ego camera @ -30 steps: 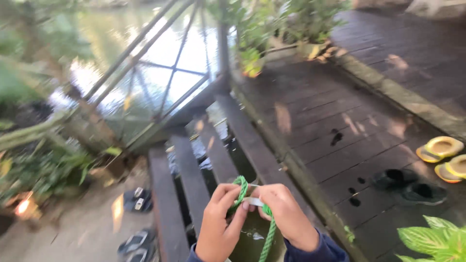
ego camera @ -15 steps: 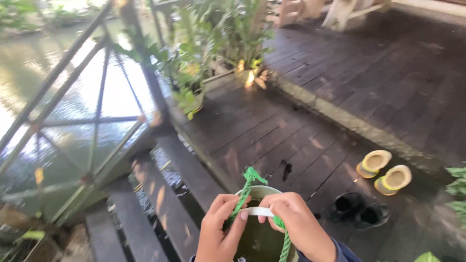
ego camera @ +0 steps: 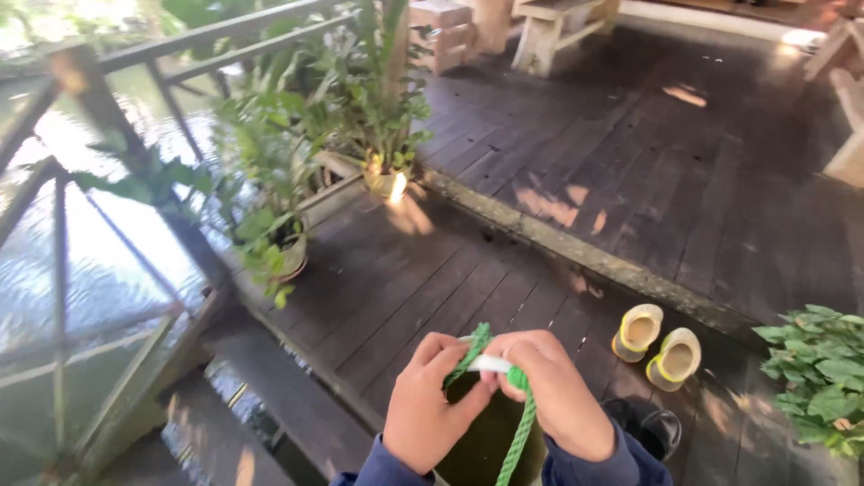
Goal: Lowering a bucket into a pond and pulling it back up to fetch water.
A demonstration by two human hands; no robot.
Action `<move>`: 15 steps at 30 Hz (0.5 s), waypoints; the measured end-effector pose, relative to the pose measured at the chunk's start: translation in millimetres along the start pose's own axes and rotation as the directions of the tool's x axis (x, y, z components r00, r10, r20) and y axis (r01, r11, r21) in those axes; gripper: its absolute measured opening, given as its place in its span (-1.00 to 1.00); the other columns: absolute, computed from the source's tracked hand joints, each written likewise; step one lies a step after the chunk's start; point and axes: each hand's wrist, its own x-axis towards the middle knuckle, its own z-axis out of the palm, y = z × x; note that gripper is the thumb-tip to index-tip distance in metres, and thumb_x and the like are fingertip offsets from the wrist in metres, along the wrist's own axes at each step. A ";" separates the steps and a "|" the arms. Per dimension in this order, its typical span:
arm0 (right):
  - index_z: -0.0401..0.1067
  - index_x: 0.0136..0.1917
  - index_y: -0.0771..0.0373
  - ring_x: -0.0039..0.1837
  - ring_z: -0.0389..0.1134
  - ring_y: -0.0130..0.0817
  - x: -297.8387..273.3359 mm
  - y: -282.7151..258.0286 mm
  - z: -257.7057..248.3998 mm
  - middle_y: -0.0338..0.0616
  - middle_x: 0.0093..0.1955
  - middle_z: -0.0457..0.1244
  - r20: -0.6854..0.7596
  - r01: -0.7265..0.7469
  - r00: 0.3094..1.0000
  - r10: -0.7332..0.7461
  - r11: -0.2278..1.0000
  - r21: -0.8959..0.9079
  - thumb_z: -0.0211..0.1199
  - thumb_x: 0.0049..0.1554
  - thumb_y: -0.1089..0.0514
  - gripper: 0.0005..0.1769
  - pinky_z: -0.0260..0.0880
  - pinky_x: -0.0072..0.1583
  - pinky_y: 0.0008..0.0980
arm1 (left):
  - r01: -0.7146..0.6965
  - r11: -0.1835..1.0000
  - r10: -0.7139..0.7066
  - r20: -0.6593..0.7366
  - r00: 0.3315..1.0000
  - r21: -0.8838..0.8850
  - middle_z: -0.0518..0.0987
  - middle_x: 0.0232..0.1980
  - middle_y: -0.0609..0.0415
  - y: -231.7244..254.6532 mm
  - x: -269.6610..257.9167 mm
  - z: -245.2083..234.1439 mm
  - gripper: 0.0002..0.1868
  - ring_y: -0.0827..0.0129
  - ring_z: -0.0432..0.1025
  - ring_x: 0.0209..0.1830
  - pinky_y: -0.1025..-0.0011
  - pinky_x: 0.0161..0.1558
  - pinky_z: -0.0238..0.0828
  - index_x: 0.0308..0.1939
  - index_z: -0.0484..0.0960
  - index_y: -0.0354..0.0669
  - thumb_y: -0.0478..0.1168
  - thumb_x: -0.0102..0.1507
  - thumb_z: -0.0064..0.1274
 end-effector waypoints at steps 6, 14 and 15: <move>0.46 -0.27 0.34 -0.44 0.09 -0.51 74.5 -29.6 -41.8 -0.23 -0.44 0.17 -0.184 -0.108 0.978 0.095 0.992 -0.063 0.05 0.13 0.07 -0.68 0.02 -0.36 -0.47 | -0.036 0.994 0.012 0.215 0.977 0.107 0.64 -0.10 0.00 -46.3 103.1 13.1 -0.63 0.13 0.60 -0.13 0.29 -0.12 0.52 -0.10 0.73 -0.12 -0.22 0.01 0.34; 0.56 -0.25 0.44 -0.44 0.08 -0.48 149.9 -106.4 -71.4 -0.21 -0.47 0.18 -0.198 -0.248 0.954 0.226 0.965 -0.088 0.06 0.06 0.09 -0.61 -0.01 -0.37 -0.40 | -0.228 0.969 0.242 0.199 0.950 -0.092 0.68 0.04 -0.08 -27.8 229.9 14.4 -0.71 0.04 0.61 0.09 0.27 0.08 0.52 -0.20 0.71 -0.21 -0.31 -0.01 0.32; 0.52 -0.28 0.46 -0.42 0.11 -0.49 161.6 -116.7 -73.5 -0.21 -0.47 0.18 -0.139 -0.150 0.982 0.130 0.979 -0.140 0.04 0.09 0.07 -0.60 0.02 -0.36 -0.42 | -0.177 0.981 0.189 0.185 0.964 -0.079 0.69 0.00 -0.06 -17.5 244.8 13.4 -0.71 0.06 0.63 0.02 0.29 0.01 0.54 -0.20 0.71 -0.21 -0.32 -0.01 0.31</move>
